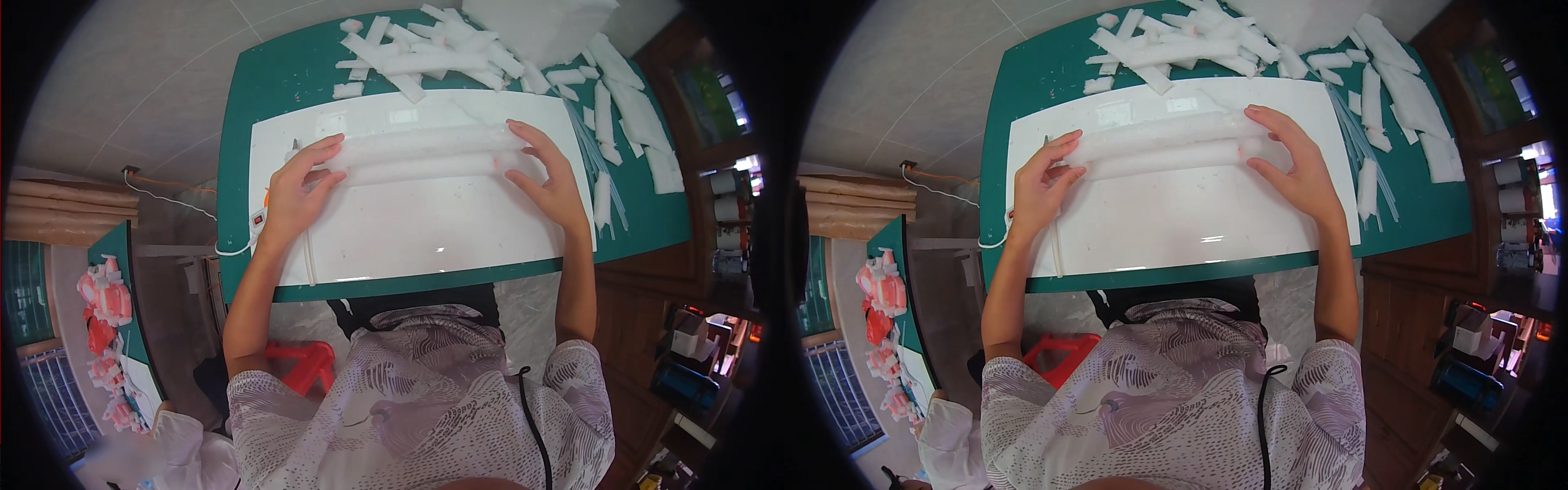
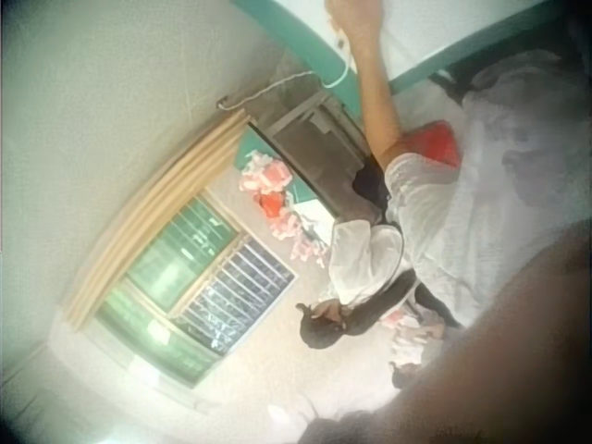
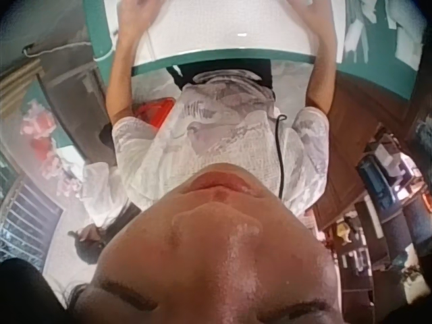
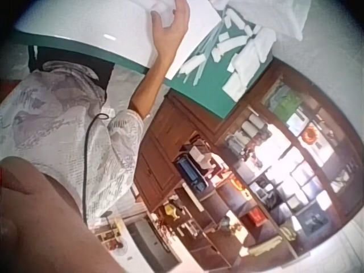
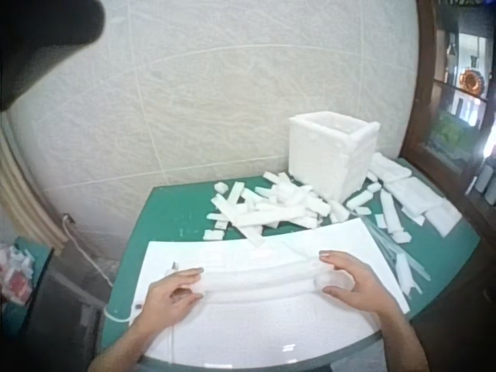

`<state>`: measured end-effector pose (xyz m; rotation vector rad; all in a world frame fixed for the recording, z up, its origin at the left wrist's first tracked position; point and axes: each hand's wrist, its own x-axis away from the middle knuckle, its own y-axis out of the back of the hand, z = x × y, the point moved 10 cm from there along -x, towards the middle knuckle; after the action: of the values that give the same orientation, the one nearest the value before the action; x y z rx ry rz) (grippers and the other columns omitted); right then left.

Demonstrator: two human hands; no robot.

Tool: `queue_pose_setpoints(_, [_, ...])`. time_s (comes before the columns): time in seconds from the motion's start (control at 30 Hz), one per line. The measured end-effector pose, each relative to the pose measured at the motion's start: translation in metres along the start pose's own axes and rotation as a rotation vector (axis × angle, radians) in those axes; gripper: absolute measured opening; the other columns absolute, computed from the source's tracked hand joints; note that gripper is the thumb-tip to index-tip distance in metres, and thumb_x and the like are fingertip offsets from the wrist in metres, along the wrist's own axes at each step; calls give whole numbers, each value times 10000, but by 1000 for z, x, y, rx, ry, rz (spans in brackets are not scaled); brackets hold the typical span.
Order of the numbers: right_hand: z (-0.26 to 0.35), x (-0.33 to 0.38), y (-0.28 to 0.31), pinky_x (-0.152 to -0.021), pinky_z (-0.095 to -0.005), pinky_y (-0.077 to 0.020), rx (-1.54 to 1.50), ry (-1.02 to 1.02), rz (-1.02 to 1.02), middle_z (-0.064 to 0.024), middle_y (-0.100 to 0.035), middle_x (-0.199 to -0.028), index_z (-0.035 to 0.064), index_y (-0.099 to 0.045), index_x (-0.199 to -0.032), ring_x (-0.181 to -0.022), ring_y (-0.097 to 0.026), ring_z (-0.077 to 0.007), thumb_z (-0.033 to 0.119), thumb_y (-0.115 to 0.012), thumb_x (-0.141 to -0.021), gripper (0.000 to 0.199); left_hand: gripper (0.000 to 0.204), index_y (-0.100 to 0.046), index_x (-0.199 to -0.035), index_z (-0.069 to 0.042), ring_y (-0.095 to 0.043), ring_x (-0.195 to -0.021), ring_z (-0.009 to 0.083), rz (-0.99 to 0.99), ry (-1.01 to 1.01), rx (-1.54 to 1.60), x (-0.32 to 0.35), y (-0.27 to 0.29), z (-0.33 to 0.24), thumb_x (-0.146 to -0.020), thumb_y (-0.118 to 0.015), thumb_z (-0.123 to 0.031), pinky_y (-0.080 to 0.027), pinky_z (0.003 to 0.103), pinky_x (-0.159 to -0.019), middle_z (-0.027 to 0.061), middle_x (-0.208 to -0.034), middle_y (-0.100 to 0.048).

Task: Using a hot glue gun to assemble rectangular foam pieces into a frame structure.

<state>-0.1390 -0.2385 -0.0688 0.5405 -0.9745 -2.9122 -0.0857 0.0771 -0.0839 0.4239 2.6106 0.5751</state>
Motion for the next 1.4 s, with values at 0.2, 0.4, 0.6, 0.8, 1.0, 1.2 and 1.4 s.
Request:
queue_pose_setpoints(0.2, [-8,2,-1,-992,-345,-459,16,-23,-1,-70,-558,-1372,124,-583,-1306,-1241,-527,-237,28,-701,-804,525,394,-634,-1184,-46,-613,-1151,207,-11,19,-23,0,-1,0,-811,-683,69,-580,285,-844,103,-1285,-620])
queue_pose_setpoints(0.4, [-9,3,-1,-992,-349,-466,38,-32,-2,-62,-558,-1376,136,-584,-1308,-1246,-527,-239,28,-693,-816,516,400,-633,-1192,-46,-621,-1145,212,-15,21,-41,2,-2,1,-811,-686,62,-580,292,-848,107,-1289,-620])
queue_pose_setpoints(0.6, [-14,4,-3,-971,-344,-491,-16,-43,-5,-68,-562,-1369,131,-585,-1307,-1234,-541,-240,17,-679,-822,507,395,-633,-1193,-40,-622,-1146,219,-10,23,-57,2,-3,1,-814,-685,57,-582,296,-845,110,-1286,-622])
queue_pose_setpoints(0.8, [-19,5,-8,-949,-334,-518,-63,-74,-10,-77,-568,-1358,116,-596,-1296,-1207,-565,-233,-4,-667,-826,490,371,-633,-1178,-28,-621,-1149,220,-16,33,-72,1,-2,-1,-819,-679,53,-583,297,-842,115,-1287,-621])
queue_pose_setpoints(1.0, [-19,6,-6,-917,-324,-537,-79,-71,-59,-91,-595,-1320,106,-628,-1259,-1164,-595,-232,-10,-663,-835,441,369,-632,-1180,-29,-622,-1148,217,-12,37,-63,0,-3,-2,-823,-675,52,-582,297,-843,110,-1286,-622])
queue_pose_setpoints(1.2, [-23,9,-7,-871,-311,-559,-64,-85,-71,-98,-615,-1295,112,-647,-1242,-1139,-614,-231,6,-673,-838,419,374,-630,-1188,-29,-622,-1148,221,-8,39,-78,1,-4,-1,-824,-678,44,-584,302,-844,107,-1290,-620])
queue_pose_setpoints(1.4, [-25,9,-7,-832,-308,-575,-52,-104,-88,-104,-632,-1277,116,-663,-1226,-1109,-638,-236,34,-691,-838,397,393,-626,-1208,-40,-621,-1149,222,-11,26,-95,2,-3,-3,-826,-682,33,-584,306,-845,105,-1294,-618])
